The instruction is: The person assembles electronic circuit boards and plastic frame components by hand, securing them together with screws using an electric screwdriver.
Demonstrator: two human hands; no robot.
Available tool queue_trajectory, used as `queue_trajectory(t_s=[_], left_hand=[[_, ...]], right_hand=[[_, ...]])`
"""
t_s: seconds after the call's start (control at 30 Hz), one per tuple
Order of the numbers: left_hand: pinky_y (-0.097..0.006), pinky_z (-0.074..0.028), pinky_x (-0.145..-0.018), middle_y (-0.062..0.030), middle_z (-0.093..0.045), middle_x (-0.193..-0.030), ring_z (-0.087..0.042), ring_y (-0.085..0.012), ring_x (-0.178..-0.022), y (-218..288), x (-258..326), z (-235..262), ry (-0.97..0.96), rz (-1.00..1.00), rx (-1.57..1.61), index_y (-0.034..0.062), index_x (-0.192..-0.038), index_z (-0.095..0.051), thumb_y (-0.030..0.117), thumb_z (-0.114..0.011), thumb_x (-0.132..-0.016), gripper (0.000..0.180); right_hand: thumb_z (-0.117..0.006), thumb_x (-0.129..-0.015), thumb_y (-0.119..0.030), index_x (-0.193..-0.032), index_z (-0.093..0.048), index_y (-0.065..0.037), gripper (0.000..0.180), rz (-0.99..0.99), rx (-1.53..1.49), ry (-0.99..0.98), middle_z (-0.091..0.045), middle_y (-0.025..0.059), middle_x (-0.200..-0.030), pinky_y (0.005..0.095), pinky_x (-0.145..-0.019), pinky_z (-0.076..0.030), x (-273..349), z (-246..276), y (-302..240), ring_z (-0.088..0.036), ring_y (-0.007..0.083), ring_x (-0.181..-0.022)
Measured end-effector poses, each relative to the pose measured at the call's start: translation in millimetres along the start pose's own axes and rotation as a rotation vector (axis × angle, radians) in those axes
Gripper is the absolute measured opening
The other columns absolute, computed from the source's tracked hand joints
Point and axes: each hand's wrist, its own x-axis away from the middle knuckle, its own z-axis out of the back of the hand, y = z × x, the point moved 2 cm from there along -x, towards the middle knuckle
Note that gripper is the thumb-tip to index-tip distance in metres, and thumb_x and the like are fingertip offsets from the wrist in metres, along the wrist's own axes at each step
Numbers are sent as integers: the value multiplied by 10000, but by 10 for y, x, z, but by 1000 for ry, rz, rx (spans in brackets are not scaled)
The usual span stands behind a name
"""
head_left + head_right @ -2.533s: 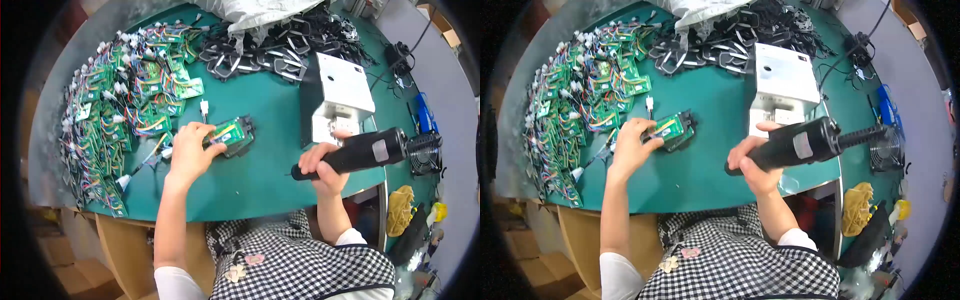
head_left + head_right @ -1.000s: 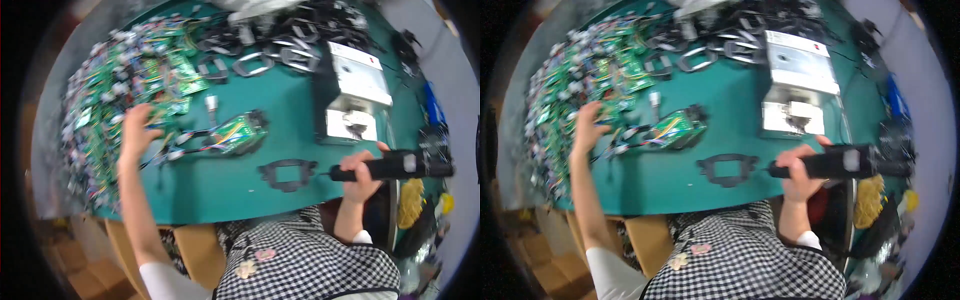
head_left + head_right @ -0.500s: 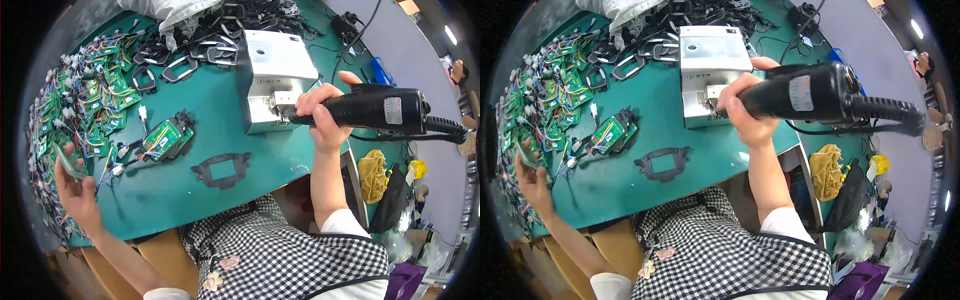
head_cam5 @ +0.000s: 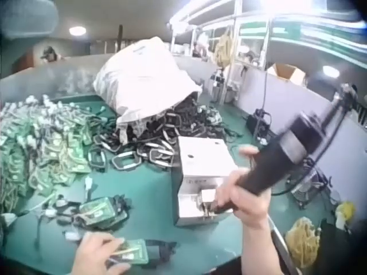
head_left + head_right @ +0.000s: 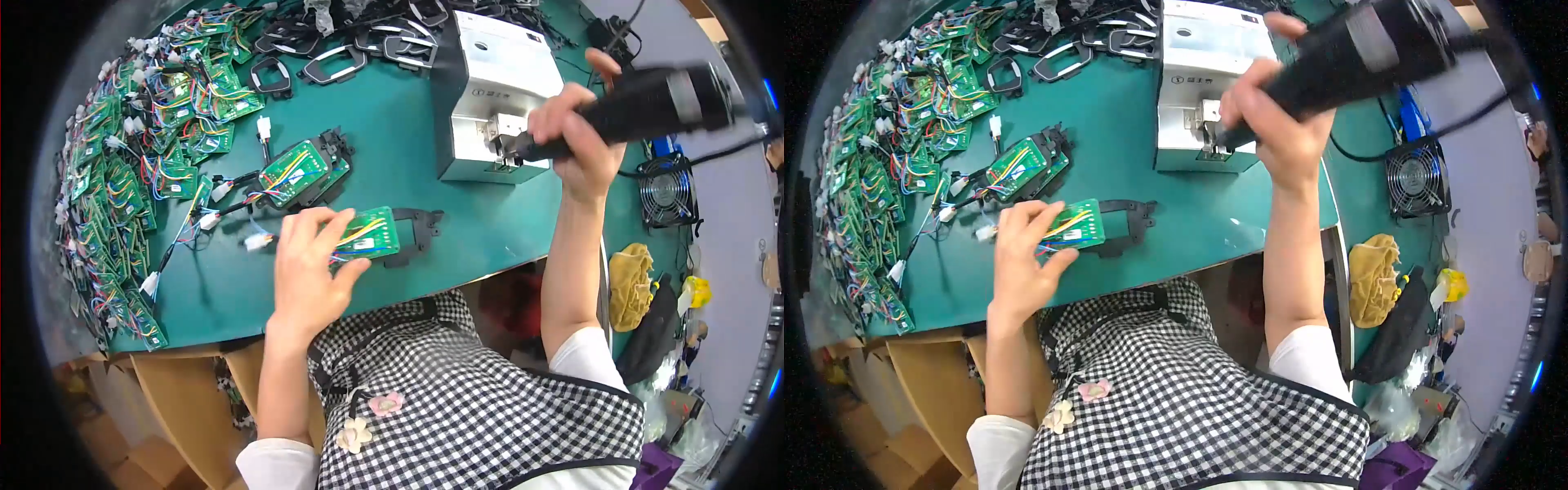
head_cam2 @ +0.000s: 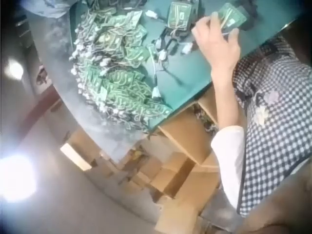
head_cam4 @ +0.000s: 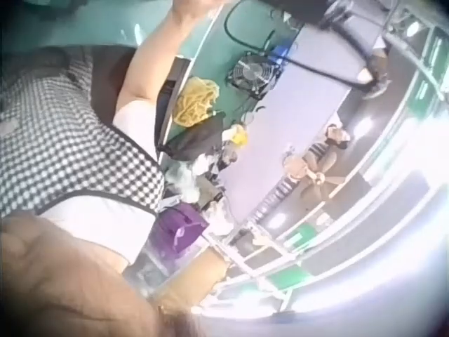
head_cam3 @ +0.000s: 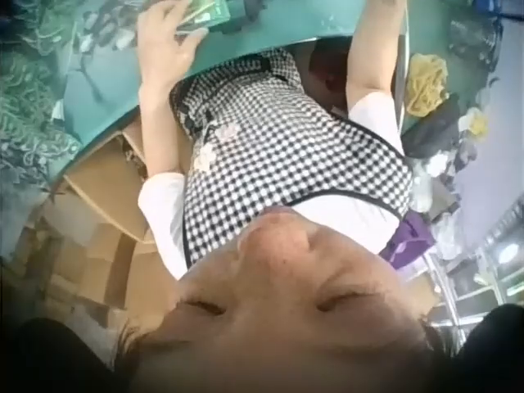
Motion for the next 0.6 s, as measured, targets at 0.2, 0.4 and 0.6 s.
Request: queue_trajectory(t_s=[0.2, 0.4, 0.6], left_hand=[[-382, -379, -856, -86, -534, -1037, -471, -284, -1011, 171, -26, -325, -73, 62, -16, 43, -1060, -585, 25, -743, -551, 533], [-372, -366, -825, -67, -537, -1047, -476, -261, -1009, 167, -86, -406, -113, 86, -66, 44, -1064, -584, 30, -743, -560, 528], [-363, -364, -798, -65, -530, -1053, -483, -253, -976, 137, -99, -408, -141, 141, -36, 43, -1067, -584, 46, -751, -565, 529]], right_hand=[[-547, -781, -88, -1379, -133, -73, 728, -38, 47, 243, -496, 84, -642, 354, -555, -472, 373, -329, -32, -513, 188, -524], [-564, -777, -86, -1383, -73, -68, 780, -194, 25, 254, -495, 77, -625, 342, -557, -466, 569, -622, 237, -516, 181, -531], [-580, -780, -73, -1358, -101, -48, 751, -263, 0, 246, -498, 81, -630, 342, -571, -457, 587, -710, 377, -519, 184, -554]])
